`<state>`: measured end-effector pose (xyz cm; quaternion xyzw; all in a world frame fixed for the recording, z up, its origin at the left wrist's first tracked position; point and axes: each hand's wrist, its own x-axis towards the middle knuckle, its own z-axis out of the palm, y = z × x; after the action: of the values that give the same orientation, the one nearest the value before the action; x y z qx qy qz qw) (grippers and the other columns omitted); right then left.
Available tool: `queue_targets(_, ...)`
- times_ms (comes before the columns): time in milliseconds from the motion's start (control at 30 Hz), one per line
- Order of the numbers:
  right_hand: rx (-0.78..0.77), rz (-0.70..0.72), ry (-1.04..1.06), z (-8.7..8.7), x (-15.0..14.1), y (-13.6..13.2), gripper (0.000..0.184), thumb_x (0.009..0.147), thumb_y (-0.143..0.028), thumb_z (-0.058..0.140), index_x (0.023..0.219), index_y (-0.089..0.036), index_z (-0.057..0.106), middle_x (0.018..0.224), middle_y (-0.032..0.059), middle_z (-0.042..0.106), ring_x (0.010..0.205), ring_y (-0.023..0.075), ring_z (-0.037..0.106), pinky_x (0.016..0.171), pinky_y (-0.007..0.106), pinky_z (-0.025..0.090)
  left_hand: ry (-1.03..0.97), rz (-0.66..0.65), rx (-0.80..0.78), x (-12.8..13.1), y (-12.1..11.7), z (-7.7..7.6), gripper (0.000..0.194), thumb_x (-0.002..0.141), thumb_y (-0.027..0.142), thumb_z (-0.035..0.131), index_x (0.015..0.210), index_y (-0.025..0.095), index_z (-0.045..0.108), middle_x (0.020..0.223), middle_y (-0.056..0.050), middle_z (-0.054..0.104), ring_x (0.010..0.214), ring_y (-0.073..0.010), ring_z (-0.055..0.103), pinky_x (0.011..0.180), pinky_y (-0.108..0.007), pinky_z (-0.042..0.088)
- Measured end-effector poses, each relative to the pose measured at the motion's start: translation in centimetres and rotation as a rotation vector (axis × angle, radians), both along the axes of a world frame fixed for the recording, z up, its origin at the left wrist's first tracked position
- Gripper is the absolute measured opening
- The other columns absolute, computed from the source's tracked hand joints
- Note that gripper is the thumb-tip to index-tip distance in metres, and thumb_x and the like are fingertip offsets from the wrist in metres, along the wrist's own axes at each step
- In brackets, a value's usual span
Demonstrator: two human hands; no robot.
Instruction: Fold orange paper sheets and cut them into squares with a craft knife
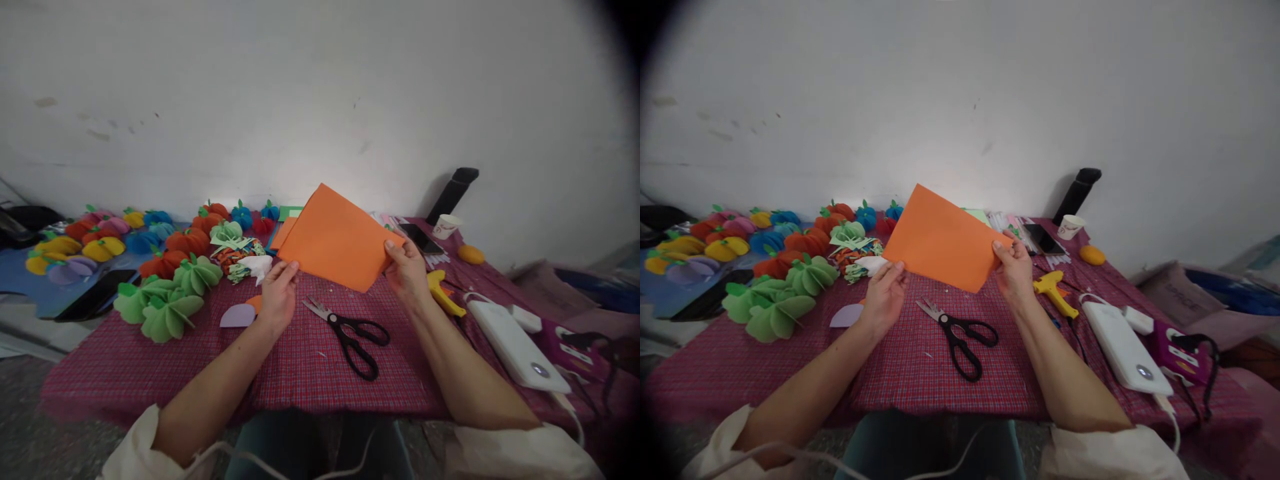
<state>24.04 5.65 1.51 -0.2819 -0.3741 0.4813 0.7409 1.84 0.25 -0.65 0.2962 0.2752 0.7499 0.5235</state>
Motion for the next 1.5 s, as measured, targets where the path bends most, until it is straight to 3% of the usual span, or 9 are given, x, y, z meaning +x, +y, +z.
queue_targets(167, -0.002, -0.016, -0.021, 0.0, 0.0, 0.1, 0.045, 0.054, -0.022, 0.079, 0.094, -0.023, 0.059, 0.082, -0.0045, 0.064, 0.073, 0.0097, 0.061, 0.069, 0.022, 0.05, 0.086, -0.007, 0.023, -0.6, 0.3, 0.5, 0.014, 0.063, 0.016, 0.071, 0.075, 0.018, 0.065, 0.078, 0.003, 0.063, 0.063, -0.0053, 0.052, 0.058, -0.019, 0.037)
queue_targets(400, -0.039, 0.002, -0.04, -0.1, -0.3, -0.3, 0.045, 0.056, -0.024, 0.078, 0.096, -0.025, 0.058, 0.081, -0.0042, 0.064, 0.072, 0.0118, 0.062, 0.07, 0.027, 0.051, 0.068, -0.137, -0.064, 0.1, -0.2, 0.7, 0.026, 0.06, 0.023, 0.077, 0.084, 0.016, 0.067, 0.089, -0.003, 0.069, 0.084, -0.0147, 0.062, 0.076, -0.026, 0.044)
queue_targets(667, -0.027, -0.005, -0.05, -0.3, 0.0, 0.1, 0.043, 0.057, -0.025, 0.077, 0.095, -0.024, 0.058, 0.083, -0.0035, 0.064, 0.073, 0.0117, 0.061, 0.072, 0.026, 0.05, 0.149, -0.05, -0.087, -0.2, 0.3, -0.1, 0.032, 0.071, 0.041, 0.067, 0.091, 0.016, 0.065, 0.106, -0.006, 0.066, 0.092, -0.0165, 0.06, 0.068, -0.023, 0.046)
queue_targets(900, -0.008, -0.019, -0.026, 0.3, 0.3, 0.0, 0.044, 0.054, -0.023, 0.079, 0.094, -0.025, 0.061, 0.074, -0.0061, 0.063, 0.066, 0.0097, 0.06, 0.068, 0.024, 0.05, 0.073, 0.012, 0.024, -0.2, 0.2, 0.3, 0.029, 0.074, 0.037, 0.064, 0.096, 0.018, 0.066, 0.106, -0.005, 0.066, 0.099, -0.0178, 0.059, 0.078, -0.026, 0.045)
queue_targets(1000, 0.045, -0.026, -0.072, 0.8, 1.1, 0.0, 0.044, 0.055, -0.023, 0.079, 0.096, -0.026, 0.062, 0.069, -0.0068, 0.062, 0.064, 0.01, 0.059, 0.067, 0.025, 0.05, 0.109, -0.088, 0.045, -1.0, 0.1, 1.2, 0.038, 0.075, 0.042, 0.062, 0.104, 0.017, 0.064, 0.106, -0.007, 0.066, 0.099, -0.0193, 0.059, 0.082, -0.028, 0.044)
queue_targets(1133, 0.086, -0.006, -0.218, 1.0, 1.5, -0.3, 0.045, 0.058, -0.025, 0.078, 0.1, -0.027, 0.062, 0.058, -0.0086, 0.057, 0.054, 0.0098, 0.055, 0.06, 0.025, 0.049, 0.266, -0.18, 0.04, -2.0, -0.1, 1.8, 0.037, 0.068, 0.04, 0.069, 0.093, 0.014, 0.068, 0.096, -0.008, 0.068, 0.091, -0.0212, 0.061, 0.08, -0.03, 0.045)
queue_targets(1300, 0.108, 0.063, -0.348, 1.1, 0.5, -1.4, 0.046, 0.058, -0.024, 0.078, 0.101, -0.028, 0.062, 0.056, -0.0084, 0.058, 0.051, 0.0098, 0.053, 0.055, 0.023, 0.047, 0.443, -0.05, -0.03, -2.1, -0.2, 1.4, 0.027, 0.061, 0.034, 0.075, 0.082, 0.017, 0.072, 0.081, -0.003, 0.07, 0.071, -0.0172, 0.062, 0.068, -0.028, 0.047)
queue_targets(1500, 0.088, 0.062, -0.333, 1.3, 0.2, -1.8, 0.048, 0.057, -0.025, 0.078, 0.101, -0.028, 0.061, 0.064, -0.0062, 0.064, 0.056, 0.0121, 0.057, 0.058, 0.026, 0.049, 0.579, 0.075, 0.033, -1.9, -0.4, 1.7, 0.02, 0.064, 0.032, 0.072, 0.08, 0.019, 0.074, 0.08, -0.002, 0.071, 0.075, -0.0168, 0.06, 0.073, -0.026, 0.044)
